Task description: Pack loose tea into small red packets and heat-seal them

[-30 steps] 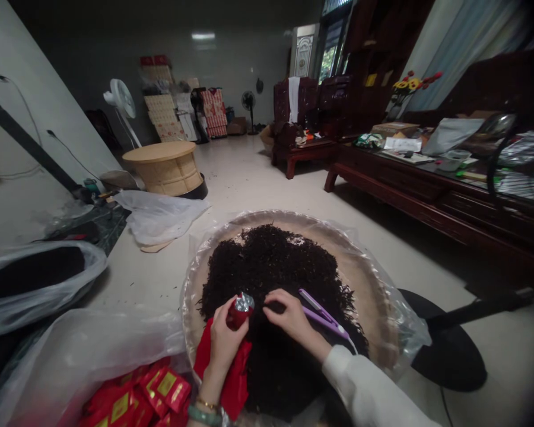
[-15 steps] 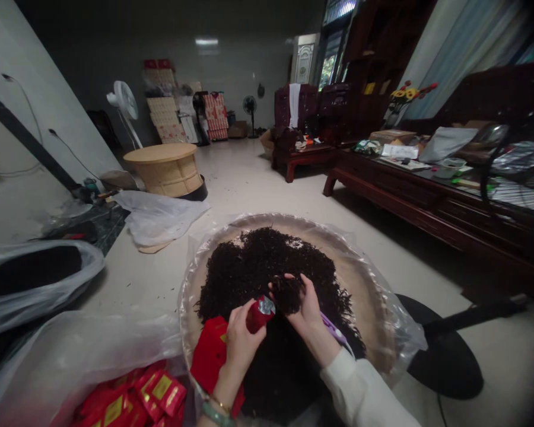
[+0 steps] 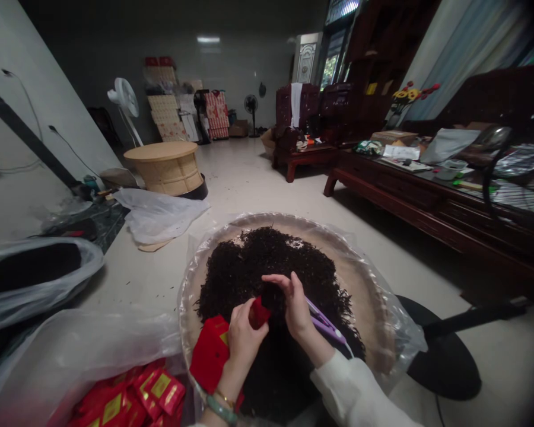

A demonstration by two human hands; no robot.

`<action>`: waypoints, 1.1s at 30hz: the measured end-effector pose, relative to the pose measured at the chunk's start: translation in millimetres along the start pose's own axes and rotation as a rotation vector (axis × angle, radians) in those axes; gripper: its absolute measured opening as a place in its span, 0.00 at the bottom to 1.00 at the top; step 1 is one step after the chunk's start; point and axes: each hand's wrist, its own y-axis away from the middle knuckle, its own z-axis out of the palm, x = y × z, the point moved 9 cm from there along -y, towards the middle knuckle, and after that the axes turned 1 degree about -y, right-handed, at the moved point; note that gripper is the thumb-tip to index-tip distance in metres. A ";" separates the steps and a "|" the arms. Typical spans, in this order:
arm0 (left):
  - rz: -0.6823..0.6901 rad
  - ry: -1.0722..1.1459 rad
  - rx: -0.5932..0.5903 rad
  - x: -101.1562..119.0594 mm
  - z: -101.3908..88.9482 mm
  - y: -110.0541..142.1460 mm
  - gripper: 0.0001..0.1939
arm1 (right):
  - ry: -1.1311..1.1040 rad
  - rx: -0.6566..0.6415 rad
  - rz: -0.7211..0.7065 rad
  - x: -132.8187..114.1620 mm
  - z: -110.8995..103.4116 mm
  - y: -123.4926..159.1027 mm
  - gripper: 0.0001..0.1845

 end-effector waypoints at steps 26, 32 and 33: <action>-0.210 0.253 0.049 -20.5 -4.4 8.2 0.31 | 0.476 -0.341 -0.201 -30.1 20.4 24.8 0.21; -0.165 0.262 0.041 -17.3 -3.4 8.8 0.26 | 0.717 -0.367 -0.276 -24.8 22.9 31.7 0.13; -0.158 0.262 0.041 -16.9 -3.6 8.8 0.26 | 0.723 -0.348 -0.301 -25.6 21.4 30.6 0.12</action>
